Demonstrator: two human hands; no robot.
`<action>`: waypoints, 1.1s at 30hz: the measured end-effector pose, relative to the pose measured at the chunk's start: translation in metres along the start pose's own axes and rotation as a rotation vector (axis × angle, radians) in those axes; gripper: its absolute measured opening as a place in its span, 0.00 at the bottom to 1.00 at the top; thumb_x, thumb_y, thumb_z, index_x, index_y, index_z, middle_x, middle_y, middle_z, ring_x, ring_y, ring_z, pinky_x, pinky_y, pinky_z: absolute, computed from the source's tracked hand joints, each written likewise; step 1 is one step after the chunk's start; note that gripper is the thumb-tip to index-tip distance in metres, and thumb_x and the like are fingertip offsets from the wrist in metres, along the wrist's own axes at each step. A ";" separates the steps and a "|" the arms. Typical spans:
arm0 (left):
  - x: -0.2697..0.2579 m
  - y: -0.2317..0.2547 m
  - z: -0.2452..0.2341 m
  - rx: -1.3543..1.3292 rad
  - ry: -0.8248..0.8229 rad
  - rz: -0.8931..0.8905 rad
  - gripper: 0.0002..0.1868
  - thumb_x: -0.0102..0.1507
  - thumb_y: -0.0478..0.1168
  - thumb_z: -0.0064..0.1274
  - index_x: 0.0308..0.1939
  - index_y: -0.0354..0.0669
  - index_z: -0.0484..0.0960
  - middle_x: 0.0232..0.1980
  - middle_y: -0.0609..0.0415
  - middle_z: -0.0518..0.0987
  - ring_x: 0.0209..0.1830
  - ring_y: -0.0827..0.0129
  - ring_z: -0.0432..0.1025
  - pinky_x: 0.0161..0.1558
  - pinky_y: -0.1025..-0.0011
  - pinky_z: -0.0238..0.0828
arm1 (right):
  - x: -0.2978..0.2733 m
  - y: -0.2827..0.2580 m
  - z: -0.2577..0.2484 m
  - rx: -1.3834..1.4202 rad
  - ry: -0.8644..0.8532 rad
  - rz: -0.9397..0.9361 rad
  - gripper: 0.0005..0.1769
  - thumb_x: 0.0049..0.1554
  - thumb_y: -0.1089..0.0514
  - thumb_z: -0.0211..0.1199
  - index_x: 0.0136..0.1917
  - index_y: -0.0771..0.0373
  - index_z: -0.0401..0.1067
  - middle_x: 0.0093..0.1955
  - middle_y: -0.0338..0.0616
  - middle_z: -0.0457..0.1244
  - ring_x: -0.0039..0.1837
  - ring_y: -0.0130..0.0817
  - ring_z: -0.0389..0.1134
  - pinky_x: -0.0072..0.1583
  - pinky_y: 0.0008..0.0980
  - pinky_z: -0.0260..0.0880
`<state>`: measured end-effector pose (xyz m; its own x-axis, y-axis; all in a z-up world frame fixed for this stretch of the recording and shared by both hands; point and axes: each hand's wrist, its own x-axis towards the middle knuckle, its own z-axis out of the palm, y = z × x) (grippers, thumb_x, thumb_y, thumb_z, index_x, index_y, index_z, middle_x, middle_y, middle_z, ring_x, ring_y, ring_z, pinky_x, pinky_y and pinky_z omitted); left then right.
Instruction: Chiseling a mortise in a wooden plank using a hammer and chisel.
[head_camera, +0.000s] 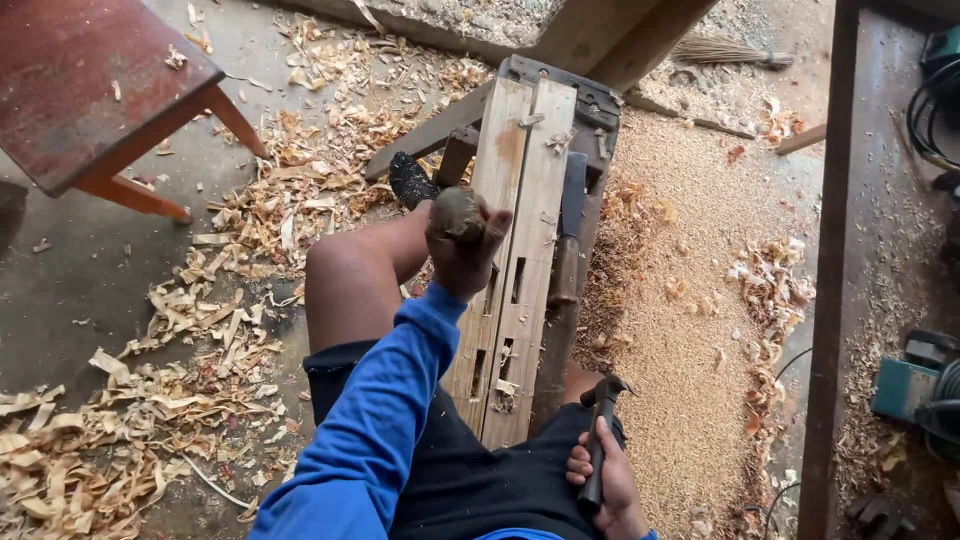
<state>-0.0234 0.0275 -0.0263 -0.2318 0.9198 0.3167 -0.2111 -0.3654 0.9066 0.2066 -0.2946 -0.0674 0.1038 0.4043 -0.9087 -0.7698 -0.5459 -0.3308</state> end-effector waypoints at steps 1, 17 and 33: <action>-0.003 -0.002 0.000 -0.004 0.000 -0.003 0.12 0.67 0.38 0.65 0.38 0.43 0.75 0.35 0.59 0.74 0.34 0.72 0.69 0.39 0.72 0.68 | -0.002 0.000 0.002 0.000 0.004 -0.003 0.25 0.62 0.35 0.53 0.42 0.60 0.64 0.26 0.36 0.52 0.27 0.23 0.52 0.30 0.25 0.54; -0.031 0.018 -0.004 -0.066 -0.463 0.192 0.18 0.63 0.35 0.68 0.47 0.42 0.72 0.45 0.50 0.80 0.46 0.66 0.79 0.49 0.70 0.79 | -0.028 0.002 0.034 -0.189 0.079 -0.097 0.24 0.62 0.36 0.52 0.44 0.60 0.62 0.27 0.39 0.52 0.26 0.27 0.53 0.30 0.30 0.56; -0.031 -0.034 0.004 0.312 -0.456 0.033 0.11 0.65 0.41 0.66 0.37 0.39 0.79 0.32 0.52 0.78 0.31 0.68 0.72 0.34 0.69 0.71 | -0.116 -0.145 0.255 -1.630 -0.134 -1.148 0.22 0.63 0.45 0.61 0.55 0.65 0.63 0.35 0.55 0.66 0.36 0.50 0.68 0.39 0.46 0.66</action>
<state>-0.0056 0.0119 -0.0663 0.2158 0.9027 0.3723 0.0968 -0.3992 0.9117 0.1457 -0.0747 0.1508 -0.0581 0.9874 -0.1469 0.8098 -0.0394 -0.5853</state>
